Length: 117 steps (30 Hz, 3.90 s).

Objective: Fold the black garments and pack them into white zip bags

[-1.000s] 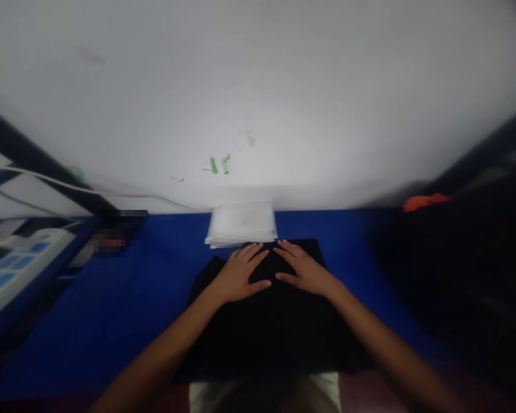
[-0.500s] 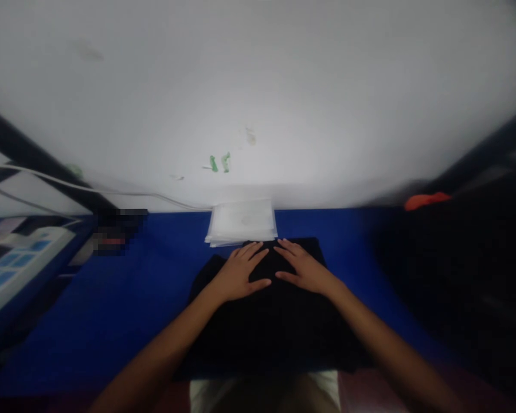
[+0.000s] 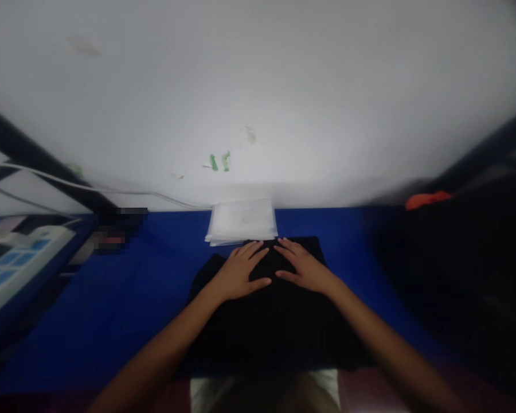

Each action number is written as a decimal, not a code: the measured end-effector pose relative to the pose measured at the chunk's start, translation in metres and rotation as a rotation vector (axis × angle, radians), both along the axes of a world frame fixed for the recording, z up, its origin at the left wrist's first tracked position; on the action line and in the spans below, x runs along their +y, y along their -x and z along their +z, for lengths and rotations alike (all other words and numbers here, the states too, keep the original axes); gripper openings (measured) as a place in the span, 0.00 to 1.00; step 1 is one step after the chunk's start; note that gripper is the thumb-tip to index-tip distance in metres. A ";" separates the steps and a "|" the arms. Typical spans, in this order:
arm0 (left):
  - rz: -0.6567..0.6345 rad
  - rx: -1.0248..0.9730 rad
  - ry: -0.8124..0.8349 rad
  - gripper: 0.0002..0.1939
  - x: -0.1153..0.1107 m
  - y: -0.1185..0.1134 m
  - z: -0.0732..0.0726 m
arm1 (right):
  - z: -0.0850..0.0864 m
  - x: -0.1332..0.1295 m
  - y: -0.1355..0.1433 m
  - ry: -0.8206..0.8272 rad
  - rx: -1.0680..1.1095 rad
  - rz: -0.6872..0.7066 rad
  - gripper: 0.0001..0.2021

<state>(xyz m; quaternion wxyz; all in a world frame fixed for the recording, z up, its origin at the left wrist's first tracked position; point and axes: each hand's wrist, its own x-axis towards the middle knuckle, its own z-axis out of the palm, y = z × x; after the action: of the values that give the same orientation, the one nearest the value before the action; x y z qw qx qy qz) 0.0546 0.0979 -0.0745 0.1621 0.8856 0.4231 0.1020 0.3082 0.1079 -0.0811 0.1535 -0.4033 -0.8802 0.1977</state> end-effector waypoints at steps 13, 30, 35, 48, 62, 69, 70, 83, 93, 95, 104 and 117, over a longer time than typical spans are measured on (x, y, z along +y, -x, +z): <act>-0.004 -0.020 0.003 0.39 0.000 0.001 0.000 | -0.002 0.001 0.000 0.014 0.027 -0.003 0.34; 0.001 -0.006 -0.011 0.39 0.000 0.000 0.000 | -0.002 0.001 0.000 0.013 0.030 -0.006 0.34; 0.009 0.011 -0.016 0.38 0.001 -0.001 0.001 | -0.005 0.002 0.000 -0.014 -0.004 -0.017 0.34; -0.121 -0.118 -0.068 0.19 -0.064 0.019 0.035 | 0.041 -0.063 -0.024 0.258 0.021 0.119 0.32; -0.080 -0.206 0.008 0.08 -0.129 0.097 0.027 | 0.035 -0.152 -0.075 0.351 0.191 -0.105 0.04; 0.002 -0.369 0.018 0.07 -0.112 0.100 0.039 | 0.039 -0.131 -0.078 0.336 0.318 -0.207 0.05; 0.054 -0.362 0.017 0.07 -0.106 0.100 0.038 | 0.040 -0.125 -0.078 0.320 0.310 -0.239 0.06; 0.225 0.008 -0.219 0.17 0.007 0.040 0.036 | 0.021 -0.013 -0.056 -0.265 -0.057 -0.372 0.19; 0.117 -0.185 -0.211 0.05 0.022 0.024 0.038 | 0.030 0.001 -0.057 -0.381 0.054 -0.242 0.06; 0.078 -0.253 -0.232 0.05 0.003 0.027 0.048 | 0.038 -0.018 -0.064 -0.349 0.186 -0.180 0.06; 0.072 -0.281 -0.173 0.07 -0.090 0.056 0.036 | 0.048 -0.098 -0.079 -0.042 0.186 0.006 0.03; 0.717 -0.552 -0.117 0.14 -0.113 0.099 0.035 | 0.055 -0.085 -0.030 -0.137 0.386 -0.057 0.04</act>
<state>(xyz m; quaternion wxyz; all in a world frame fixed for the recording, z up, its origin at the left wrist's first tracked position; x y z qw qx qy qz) -0.0448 -0.0155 -0.0398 0.1729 0.6304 0.6376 0.4076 0.3386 0.0229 -0.0257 0.3522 -0.3713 -0.8339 0.2065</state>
